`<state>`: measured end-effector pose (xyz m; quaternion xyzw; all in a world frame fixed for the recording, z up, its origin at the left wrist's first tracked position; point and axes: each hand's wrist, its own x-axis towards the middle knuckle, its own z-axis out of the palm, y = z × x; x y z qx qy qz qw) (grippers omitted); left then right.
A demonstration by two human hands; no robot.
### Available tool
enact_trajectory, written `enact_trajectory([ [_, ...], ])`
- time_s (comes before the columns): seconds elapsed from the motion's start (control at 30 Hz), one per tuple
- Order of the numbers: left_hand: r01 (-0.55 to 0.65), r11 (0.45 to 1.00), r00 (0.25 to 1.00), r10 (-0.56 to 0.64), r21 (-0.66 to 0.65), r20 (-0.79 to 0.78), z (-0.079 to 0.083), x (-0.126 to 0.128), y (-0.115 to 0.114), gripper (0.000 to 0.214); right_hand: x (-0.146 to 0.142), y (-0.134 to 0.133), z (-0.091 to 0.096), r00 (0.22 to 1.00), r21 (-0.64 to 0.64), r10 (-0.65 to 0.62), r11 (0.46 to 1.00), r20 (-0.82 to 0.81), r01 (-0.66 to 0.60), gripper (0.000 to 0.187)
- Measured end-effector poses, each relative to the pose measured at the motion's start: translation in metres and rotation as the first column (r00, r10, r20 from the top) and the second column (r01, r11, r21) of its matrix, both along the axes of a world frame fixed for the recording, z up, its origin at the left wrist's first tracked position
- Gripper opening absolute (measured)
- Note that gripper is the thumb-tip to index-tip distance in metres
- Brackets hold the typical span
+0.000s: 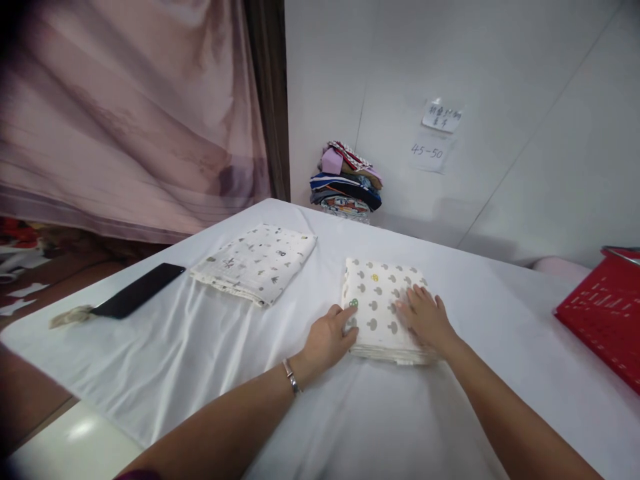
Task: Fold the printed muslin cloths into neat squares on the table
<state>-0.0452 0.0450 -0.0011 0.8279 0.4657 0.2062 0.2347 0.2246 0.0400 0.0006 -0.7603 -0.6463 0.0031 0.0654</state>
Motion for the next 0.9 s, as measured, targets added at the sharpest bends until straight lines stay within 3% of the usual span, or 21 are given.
enact_trajectory([
  [0.1,-0.001,1.0,1.0,0.001,0.004,0.004,-0.001,0.0,0.001,0.042,0.01,0.02,0.001,1.0,0.081,-0.007,0.997,-0.021,0.009,0.057],
  [0.2,0.003,1.0,1.0,-0.003,0.008,0.003,-0.003,0.0,0.002,0.04,0.022,0.033,-0.011,0.994,0.023,-0.025,0.999,-0.109,0.028,0.063],
  [0.3,0.017,1.0,1.0,-0.017,0.025,0.01,-0.004,0.0,0.002,0.039,0.03,0.037,-0.022,0.98,0.008,-0.04,0.999,-0.194,0.042,0.067],
  [0.4,0.011,1.0,1.0,-0.011,0.029,0.021,-0.005,0.0,0.002,0.039,0.034,0.034,-0.019,0.946,0.033,-0.067,0.996,-0.317,0.081,0.067],
  [0.6,-0.079,0.992,0.993,0.087,-0.1,0.083,0.0,0.0,0.003,0.057,0.036,-0.004,-0.006,0.739,-0.057,-0.274,0.951,-0.615,0.305,0.074],
  [0.73,-0.092,0.959,0.972,0.146,-0.27,0.186,0.005,-0.001,0.01,0.06,0.029,-0.037,-0.011,0.719,-0.046,-0.285,0.942,-0.634,0.333,0.076],
  [0.9,-0.102,0.899,0.945,0.221,-0.425,0.241,0.003,-0.002,0.011,0.064,0.024,-0.058,-0.008,0.698,-0.038,-0.299,0.931,-0.651,0.363,0.078],
])
